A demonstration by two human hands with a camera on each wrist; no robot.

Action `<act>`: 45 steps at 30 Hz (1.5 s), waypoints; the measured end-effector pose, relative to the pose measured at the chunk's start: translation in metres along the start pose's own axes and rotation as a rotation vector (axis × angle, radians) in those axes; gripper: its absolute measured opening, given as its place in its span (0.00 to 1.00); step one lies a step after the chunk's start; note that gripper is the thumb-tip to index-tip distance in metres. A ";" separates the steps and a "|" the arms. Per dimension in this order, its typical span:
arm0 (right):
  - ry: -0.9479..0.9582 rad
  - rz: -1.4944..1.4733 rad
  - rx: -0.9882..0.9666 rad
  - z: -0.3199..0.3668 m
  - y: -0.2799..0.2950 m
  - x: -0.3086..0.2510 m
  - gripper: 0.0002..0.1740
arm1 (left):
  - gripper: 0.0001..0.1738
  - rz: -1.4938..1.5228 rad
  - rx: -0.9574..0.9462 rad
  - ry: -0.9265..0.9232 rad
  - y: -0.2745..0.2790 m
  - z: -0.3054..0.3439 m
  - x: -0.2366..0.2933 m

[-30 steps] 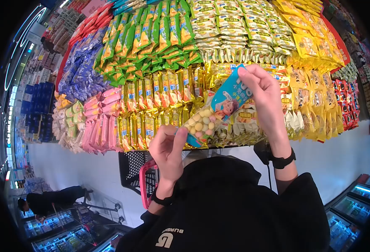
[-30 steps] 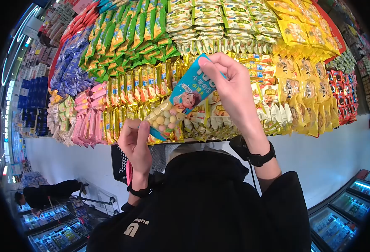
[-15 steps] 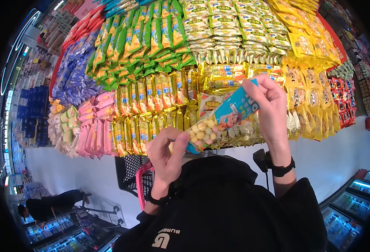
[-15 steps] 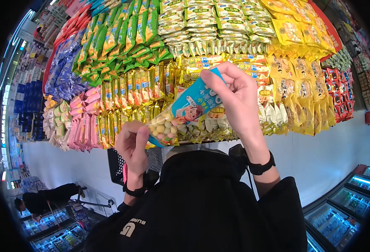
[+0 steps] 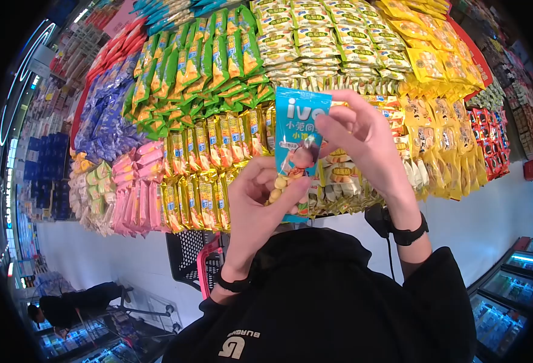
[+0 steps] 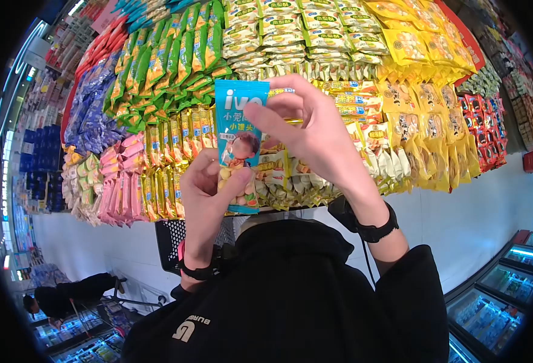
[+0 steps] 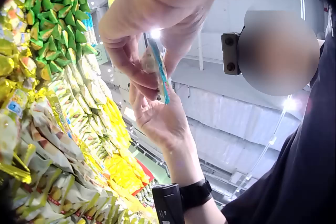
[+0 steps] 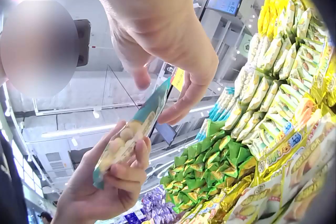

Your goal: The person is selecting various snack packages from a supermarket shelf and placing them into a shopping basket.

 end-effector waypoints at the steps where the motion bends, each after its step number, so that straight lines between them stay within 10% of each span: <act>1: -0.013 0.007 -0.025 0.002 -0.002 0.005 0.11 | 0.15 0.013 0.013 0.001 0.001 -0.001 -0.002; 45: 0.134 0.004 -0.089 0.010 -0.015 0.009 0.23 | 0.15 0.141 -0.002 -0.061 0.010 -0.006 0.002</act>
Point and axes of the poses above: each hand's wrist, its own z-axis away from the middle knuckle, its own y-axis out of the back of the hand, x = y × z, the point moved 8 cm from there along -z, towards the middle knuckle, and after that the axes turned 8 degrees about y, right-handed, at the moved point
